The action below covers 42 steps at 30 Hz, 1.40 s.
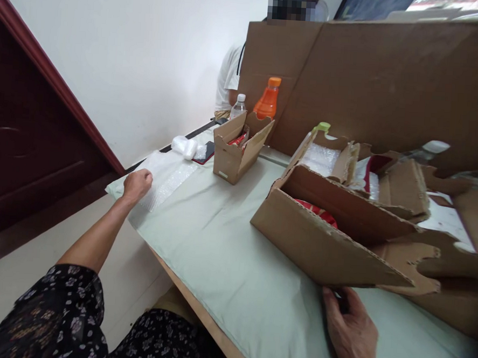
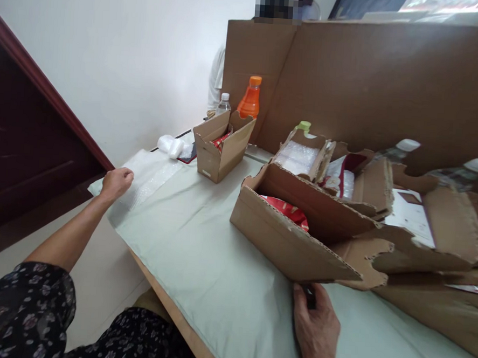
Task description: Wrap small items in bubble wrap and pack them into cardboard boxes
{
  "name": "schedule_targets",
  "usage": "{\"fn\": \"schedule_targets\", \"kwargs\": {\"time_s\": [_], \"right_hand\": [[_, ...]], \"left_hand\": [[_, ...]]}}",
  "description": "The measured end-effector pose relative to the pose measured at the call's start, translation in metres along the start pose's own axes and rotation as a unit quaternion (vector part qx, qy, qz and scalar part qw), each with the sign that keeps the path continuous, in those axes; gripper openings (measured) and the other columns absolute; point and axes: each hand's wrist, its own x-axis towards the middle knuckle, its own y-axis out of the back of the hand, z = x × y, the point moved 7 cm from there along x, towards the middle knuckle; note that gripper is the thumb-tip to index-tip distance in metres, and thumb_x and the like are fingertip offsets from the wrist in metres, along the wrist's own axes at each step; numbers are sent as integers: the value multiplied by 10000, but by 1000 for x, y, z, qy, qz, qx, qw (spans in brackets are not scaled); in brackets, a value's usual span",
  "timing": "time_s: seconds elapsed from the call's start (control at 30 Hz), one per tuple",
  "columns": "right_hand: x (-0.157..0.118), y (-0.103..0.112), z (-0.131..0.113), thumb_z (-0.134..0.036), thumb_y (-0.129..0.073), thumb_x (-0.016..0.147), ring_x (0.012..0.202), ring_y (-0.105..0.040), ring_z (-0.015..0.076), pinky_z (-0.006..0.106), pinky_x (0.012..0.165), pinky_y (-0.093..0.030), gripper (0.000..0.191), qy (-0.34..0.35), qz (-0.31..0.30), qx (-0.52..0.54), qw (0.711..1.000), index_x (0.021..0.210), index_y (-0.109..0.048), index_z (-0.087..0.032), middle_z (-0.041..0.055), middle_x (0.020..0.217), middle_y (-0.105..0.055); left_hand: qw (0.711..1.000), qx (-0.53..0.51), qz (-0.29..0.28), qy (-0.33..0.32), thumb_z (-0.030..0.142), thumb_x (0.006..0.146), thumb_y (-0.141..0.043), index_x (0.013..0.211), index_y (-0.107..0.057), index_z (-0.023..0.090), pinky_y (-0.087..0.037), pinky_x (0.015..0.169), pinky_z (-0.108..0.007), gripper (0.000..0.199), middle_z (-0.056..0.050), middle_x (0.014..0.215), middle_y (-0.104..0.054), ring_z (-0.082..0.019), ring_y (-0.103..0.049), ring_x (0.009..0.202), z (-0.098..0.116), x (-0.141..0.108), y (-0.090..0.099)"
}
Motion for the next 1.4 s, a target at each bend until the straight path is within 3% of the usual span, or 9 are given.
{"fn": "schedule_targets", "kwargs": {"time_s": [0.1, 0.37, 0.57, 0.8, 0.93, 1.07, 1.2, 1.3, 1.4], "right_hand": [[1, 1, 1, -638, -557, 675, 706, -679, 329, 449, 708, -537, 481, 13, 0, 8, 1000, 888, -664, -220, 129, 818, -757], [-10, 19, 22, -605, -605, 735, 865, -737, 325, 446, 890, -551, 457, -12, 48, 81, 996, 901, -747, -204, 103, 838, -788], [-28, -13, -2, -646, -726, 766, 792, -746, 270, 335, 673, -583, 481, 7, -145, 234, 961, 910, -762, -189, 125, 901, -792], [-52, -45, -31, -703, -609, 882, 1163, -686, 346, 414, 779, -593, 664, 91, -323, 369, 867, 1338, -667, -224, 196, 1329, -697], [-55, -48, -24, -705, -558, 919, 1119, -699, 321, 404, 766, -578, 701, 46, -344, 399, 849, 1416, -588, -211, 218, 1358, -668], [-60, -49, -28, -645, -657, 886, 926, -716, 249, 330, 650, -538, 689, -4, -350, 371, 860, 1402, -578, -194, 202, 1291, -694], [-66, -53, -40, -527, -757, 817, 885, -694, 218, 308, 651, -531, 607, 1, -354, 341, 871, 1303, -647, -181, 137, 1128, -746], [-67, -55, -43, -467, -747, 814, 872, -690, 210, 330, 699, -552, 486, 15, -348, 317, 882, 1201, -696, -179, 115, 1072, -757], [-67, -56, -41, -450, -714, 830, 840, -692, 201, 306, 631, -530, 440, 7, -349, 306, 886, 1183, -696, -189, 117, 1091, -755]], "left_hand": [[996, -52, -32, -63, 267, 808, -524, 800, -729, 195, -470, 805, -356, 217, -102, 835, -753, -288, -681, 858, 38, -31, -2], [943, -189, -185, -204, 251, 817, -556, 720, -672, 220, -442, 657, -268, 154, -9, 697, -684, -169, -610, 669, 141, -155, -66], [898, -296, -260, -196, 241, 832, -548, 733, -637, 195, -434, 647, -249, 140, 4, 707, -647, -143, -588, 687, 187, -219, -88], [762, -448, -466, -43, 284, 817, -604, 939, -675, 168, -542, 696, -290, 182, -47, 843, -691, -194, -672, 829, 209, -298, -134], [736, -415, -511, -155, 172, 772, -634, 1098, -710, 172, -552, 904, -362, 335, -102, 1147, -730, -238, -684, 1059, 228, -337, -131], [752, -398, -454, -267, 140, 828, -593, 1055, -739, 188, -576, 862, -350, 274, -91, 1085, -746, -212, -704, 954, 232, -342, -104], [834, -352, -208, -370, 155, 896, -574, 1099, -718, 207, -550, 985, -415, 255, -118, 1162, -706, -247, -665, 1085, 211, -301, -71], [899, -246, -95, -351, 178, 892, -584, 1244, -642, 202, -521, 1035, -490, 358, -141, 1245, -654, -297, -617, 1176, 186, -267, -71], [928, -182, -42, -322, 222, 878, -603, 1381, -535, 180, -485, 1064, -559, 509, -171, 1306, -598, -341, -566, 1231, 171, -243, -76]]}}
